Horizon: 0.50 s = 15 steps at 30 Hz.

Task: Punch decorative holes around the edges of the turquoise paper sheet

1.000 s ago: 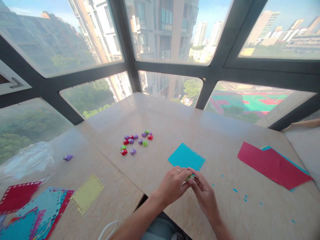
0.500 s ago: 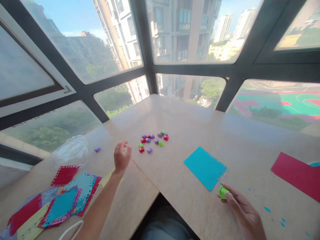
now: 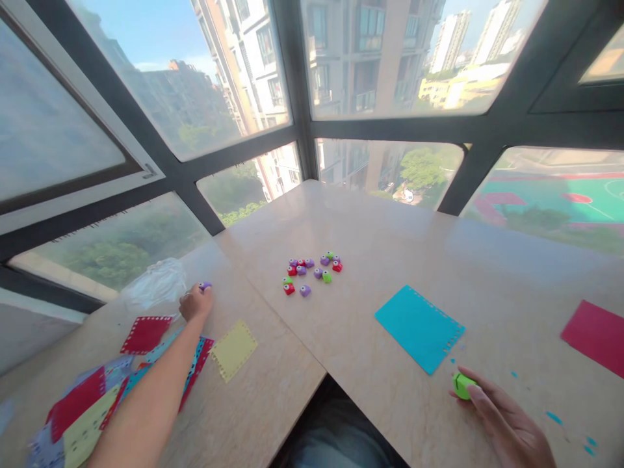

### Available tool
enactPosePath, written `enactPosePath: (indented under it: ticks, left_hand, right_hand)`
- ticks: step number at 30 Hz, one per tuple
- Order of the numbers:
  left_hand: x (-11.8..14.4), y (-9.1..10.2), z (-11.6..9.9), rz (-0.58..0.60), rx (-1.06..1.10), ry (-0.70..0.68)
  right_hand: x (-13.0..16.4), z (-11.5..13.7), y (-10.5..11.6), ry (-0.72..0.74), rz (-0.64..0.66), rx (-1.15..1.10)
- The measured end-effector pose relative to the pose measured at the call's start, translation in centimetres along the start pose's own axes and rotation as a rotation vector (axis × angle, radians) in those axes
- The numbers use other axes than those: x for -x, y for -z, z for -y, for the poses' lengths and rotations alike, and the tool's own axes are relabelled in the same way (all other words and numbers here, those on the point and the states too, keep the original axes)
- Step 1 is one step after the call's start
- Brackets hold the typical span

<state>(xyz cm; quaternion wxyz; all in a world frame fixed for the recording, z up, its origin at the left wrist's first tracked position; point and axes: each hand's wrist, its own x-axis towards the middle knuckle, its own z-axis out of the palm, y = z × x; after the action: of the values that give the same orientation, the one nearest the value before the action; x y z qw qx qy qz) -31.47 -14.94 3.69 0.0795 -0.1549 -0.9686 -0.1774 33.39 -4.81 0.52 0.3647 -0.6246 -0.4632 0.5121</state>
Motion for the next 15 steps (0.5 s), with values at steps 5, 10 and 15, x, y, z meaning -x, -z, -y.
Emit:
enactPosePath:
  ticks: [5,10,15]
  left_hand:
    - [-1.1,-0.3,-1.3,0.033,0.028,-0.036]
    - [-1.1,-1.0,-3.5,0.073,0.073,-0.118]
    - [-0.8,-2.4,-6.3,0.148,0.129,-0.224]
  right_hand:
    - [0.3,0.5,-0.1,0.002,-0.008,-0.017]
    - [0.1,-0.4,0.0,0.013,-0.015,-0.025]
    - [-0.1,-1.1,0.1,0.054,-0.018,-0.038]
